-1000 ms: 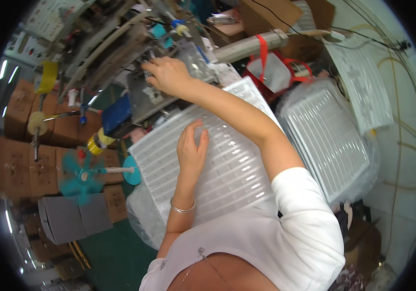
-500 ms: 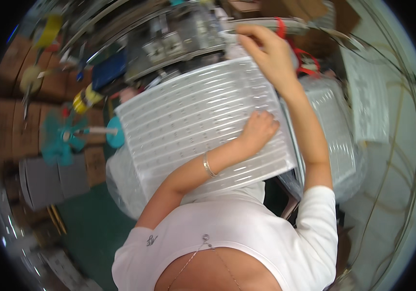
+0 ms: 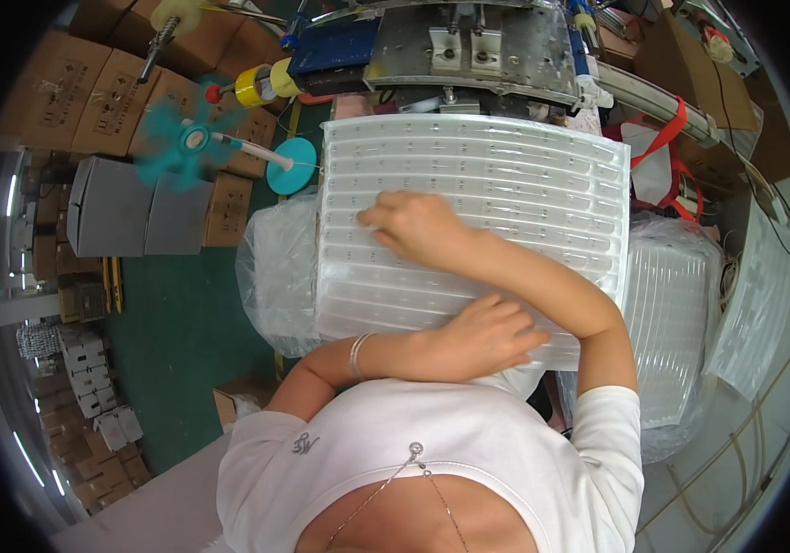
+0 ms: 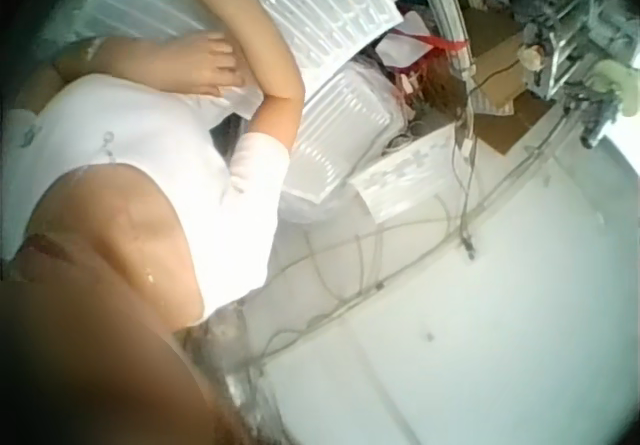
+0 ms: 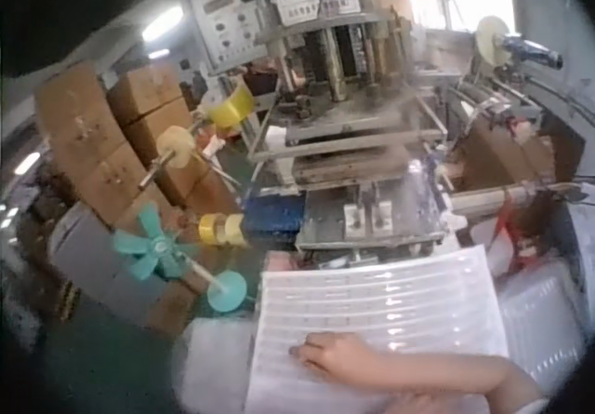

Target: The recorder is inserting clear plastic dividers into a larger white grid tray at a workstation.

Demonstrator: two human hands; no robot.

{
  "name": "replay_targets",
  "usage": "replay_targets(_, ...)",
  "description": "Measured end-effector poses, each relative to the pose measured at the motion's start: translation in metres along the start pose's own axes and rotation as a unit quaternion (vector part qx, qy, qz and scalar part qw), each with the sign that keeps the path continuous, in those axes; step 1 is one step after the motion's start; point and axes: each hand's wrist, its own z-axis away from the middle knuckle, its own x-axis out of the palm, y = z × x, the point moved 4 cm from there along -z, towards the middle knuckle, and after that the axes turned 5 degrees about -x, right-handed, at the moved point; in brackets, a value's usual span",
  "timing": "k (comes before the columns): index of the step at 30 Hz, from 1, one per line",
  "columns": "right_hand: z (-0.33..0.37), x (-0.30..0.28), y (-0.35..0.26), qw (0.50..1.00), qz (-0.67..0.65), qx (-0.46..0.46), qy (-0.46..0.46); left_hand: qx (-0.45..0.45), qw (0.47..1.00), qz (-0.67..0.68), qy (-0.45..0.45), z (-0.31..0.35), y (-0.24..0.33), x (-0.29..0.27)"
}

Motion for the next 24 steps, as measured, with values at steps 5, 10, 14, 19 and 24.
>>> replay_targets(5, -0.011, 0.071, -0.036, 0.987, 0.004, -0.144, -0.076, 0.051, 0.985, 0.162, -0.001, 0.032, -0.002, -0.061)
replay_targets(10, 0.0, 0.109, -0.039, 0.956, 0.219, -0.138, -0.14, -0.084, 0.941, 0.274, 0.18, 0.061, -0.044, -0.128)
replay_targets(14, 0.004, 0.086, -0.042, 0.944, 0.227, -0.078, -0.228, -0.23, 0.825, 0.356, 0.373, 0.069, -0.092, -0.147)
replay_targets(19, 0.001, 0.012, -0.027, 0.99, -0.072, 0.024, -0.117, -0.25, 0.848, 0.175, 0.434, 0.022, -0.135, -0.173)
replay_targets(24, 0.019, -0.111, 0.022, 0.968, -0.119, 0.188, 0.118, -0.145, 0.856, -0.152, 0.473, -0.067, -0.152, -0.184)
